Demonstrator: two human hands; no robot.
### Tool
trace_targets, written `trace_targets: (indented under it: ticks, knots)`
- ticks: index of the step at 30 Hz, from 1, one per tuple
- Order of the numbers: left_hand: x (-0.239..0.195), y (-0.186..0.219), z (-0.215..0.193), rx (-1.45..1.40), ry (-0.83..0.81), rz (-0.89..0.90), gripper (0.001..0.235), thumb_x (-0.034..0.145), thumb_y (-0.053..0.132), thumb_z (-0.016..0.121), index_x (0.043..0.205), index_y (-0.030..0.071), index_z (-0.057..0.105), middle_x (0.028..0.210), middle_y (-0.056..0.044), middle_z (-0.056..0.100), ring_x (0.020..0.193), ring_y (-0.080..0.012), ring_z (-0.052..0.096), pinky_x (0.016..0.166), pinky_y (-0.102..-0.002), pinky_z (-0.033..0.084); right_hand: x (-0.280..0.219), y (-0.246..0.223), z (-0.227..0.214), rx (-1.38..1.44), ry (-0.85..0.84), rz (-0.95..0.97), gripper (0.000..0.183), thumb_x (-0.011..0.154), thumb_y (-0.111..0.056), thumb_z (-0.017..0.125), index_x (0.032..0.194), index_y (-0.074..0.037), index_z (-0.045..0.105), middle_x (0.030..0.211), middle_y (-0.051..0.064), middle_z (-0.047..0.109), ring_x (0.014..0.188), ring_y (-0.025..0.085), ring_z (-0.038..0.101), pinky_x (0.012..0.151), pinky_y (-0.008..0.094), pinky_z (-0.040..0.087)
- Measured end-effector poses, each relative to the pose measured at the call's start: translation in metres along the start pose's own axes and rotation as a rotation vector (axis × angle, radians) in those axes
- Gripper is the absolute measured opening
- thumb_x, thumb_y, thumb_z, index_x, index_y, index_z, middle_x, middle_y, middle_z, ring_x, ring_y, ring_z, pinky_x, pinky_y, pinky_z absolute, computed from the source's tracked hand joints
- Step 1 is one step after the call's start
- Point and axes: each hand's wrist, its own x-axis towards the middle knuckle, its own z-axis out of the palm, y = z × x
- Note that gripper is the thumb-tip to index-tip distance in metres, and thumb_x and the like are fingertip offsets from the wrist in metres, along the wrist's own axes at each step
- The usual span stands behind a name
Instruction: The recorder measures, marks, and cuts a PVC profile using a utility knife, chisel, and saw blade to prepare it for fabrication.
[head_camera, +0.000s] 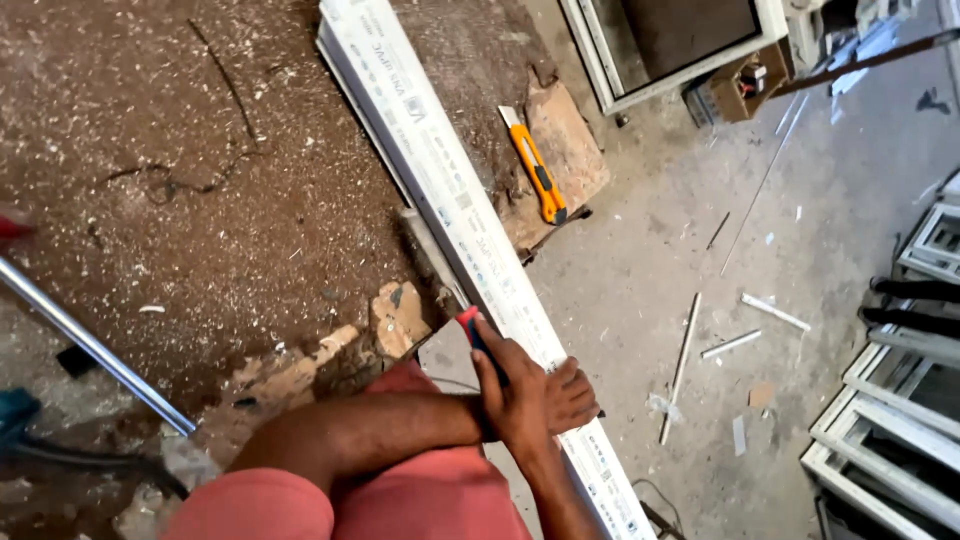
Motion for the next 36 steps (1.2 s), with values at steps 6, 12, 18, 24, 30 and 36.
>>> trace_targets:
  ticks: [6, 12, 18, 24, 30, 36]
  knots:
    - [-0.002, 0.021, 0.003, 0.008, 0.048, -0.063, 0.044, 0.087, 0.023, 0.068, 0.125, 0.006, 0.052, 0.120, -0.010, 0.057, 0.115, -0.0271, 0.054, 0.113, -0.052, 0.041, -0.014, 0.007, -0.011, -0.061, -0.029, 0.132, 0.038, 0.097, -0.011, 0.068, 0.134, -0.005, 0.067, 0.112, 0.020, 0.077, 0.099, 0.032, 0.073, 0.089, 0.038, 0.054]
    - [-0.006, 0.053, 0.048, 0.076, -0.062, -0.097, 0.034, 0.092, 0.024, 0.063, 0.120, 0.009, 0.049, 0.116, -0.005, 0.055, 0.120, -0.0210, 0.052, 0.118, -0.046, 0.037, 0.019, -0.015, 0.006, 0.109, 0.011, 0.144, 0.034, 0.099, -0.011, 0.067, 0.132, -0.003, 0.067, 0.120, 0.020, 0.075, 0.109, 0.029, 0.076, 0.092, 0.035, 0.057]
    - [0.000, 0.001, -0.031, 0.013, -0.024, -0.077, 0.029, 0.095, 0.019, 0.061, 0.120, 0.009, 0.052, 0.109, -0.005, 0.057, 0.111, -0.0245, 0.052, 0.113, -0.049, 0.035, 0.006, 0.015, 0.004, 0.030, -0.012, 0.092, 0.035, 0.097, -0.010, 0.067, 0.131, -0.003, 0.068, 0.115, 0.021, 0.076, 0.106, 0.030, 0.076, 0.091, 0.036, 0.056]
    - [0.006, -0.001, -0.058, -0.031, 0.101, -0.060, 0.031, 0.087, 0.015, 0.069, 0.115, 0.006, 0.061, 0.101, -0.006, 0.061, 0.104, -0.0275, 0.059, 0.111, -0.055, 0.040, 0.039, -0.017, 0.014, 0.074, 0.054, 0.049, 0.034, 0.099, -0.010, 0.068, 0.132, -0.004, 0.067, 0.115, 0.023, 0.075, 0.108, 0.032, 0.075, 0.091, 0.036, 0.057]
    - [0.004, -0.013, -0.065, 0.006, 0.088, -0.091, 0.033, 0.085, 0.016, 0.070, 0.115, 0.006, 0.063, 0.103, -0.007, 0.062, 0.107, -0.0277, 0.059, 0.111, -0.054, 0.040, 0.041, -0.022, 0.013, 0.025, -0.046, 0.192, 0.037, 0.097, -0.011, 0.068, 0.134, -0.007, 0.067, 0.103, 0.021, 0.076, 0.092, 0.030, 0.077, 0.083, 0.035, 0.057]
    - [0.006, -0.005, -0.059, -0.041, 0.086, -0.029, 0.037, 0.084, 0.017, 0.071, 0.118, 0.005, 0.062, 0.105, -0.008, 0.061, 0.106, -0.0288, 0.058, 0.108, -0.054, 0.042, 0.038, -0.016, 0.012, 0.053, 0.047, 0.071, 0.035, 0.098, -0.010, 0.069, 0.133, -0.006, 0.067, 0.110, 0.022, 0.075, 0.101, 0.031, 0.077, 0.086, 0.036, 0.057]
